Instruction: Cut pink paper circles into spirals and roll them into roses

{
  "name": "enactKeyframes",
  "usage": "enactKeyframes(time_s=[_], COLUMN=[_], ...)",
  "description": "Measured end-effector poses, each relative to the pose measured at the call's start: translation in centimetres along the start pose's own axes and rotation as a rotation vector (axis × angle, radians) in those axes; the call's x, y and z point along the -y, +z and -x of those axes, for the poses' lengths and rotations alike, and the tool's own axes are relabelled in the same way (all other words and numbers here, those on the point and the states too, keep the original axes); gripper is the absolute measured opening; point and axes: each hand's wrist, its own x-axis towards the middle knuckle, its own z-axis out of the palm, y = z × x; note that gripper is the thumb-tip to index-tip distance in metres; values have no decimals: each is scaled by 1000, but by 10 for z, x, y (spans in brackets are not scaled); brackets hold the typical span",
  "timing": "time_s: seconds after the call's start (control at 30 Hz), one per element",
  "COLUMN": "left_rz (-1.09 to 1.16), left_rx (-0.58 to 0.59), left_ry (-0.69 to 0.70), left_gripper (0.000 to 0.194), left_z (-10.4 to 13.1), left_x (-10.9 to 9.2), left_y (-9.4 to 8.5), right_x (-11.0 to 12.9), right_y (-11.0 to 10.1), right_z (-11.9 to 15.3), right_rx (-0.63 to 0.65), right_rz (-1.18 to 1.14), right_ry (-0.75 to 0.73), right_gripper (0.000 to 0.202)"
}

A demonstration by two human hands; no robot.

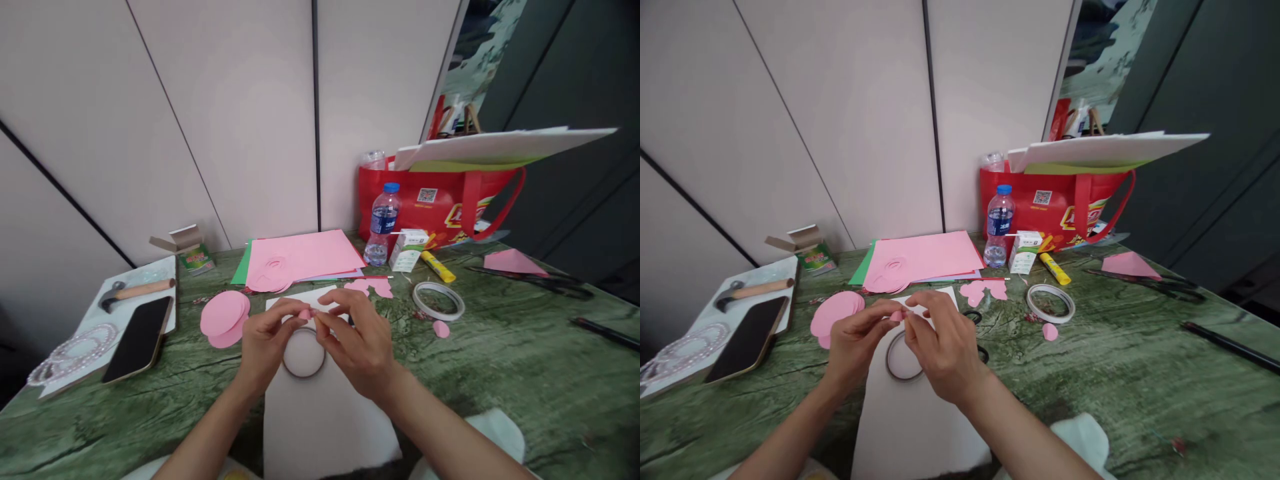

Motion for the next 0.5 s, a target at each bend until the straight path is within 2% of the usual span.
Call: enactKeyframes(time_s=[0.27, 0.5], left_rz=[55, 137], left_rx=[2, -62], left_ry=[-44, -90], left_gripper=[16, 17], left_z=[0, 0], left_x=[2, 9], left_y=[1, 2], right_x=[-1, 0], right_y=[0, -2], right_z=[0, -2], right_rx=[19, 60], right_rz=[-2, 50], right_ry=[0, -32], right_gripper=[14, 12])
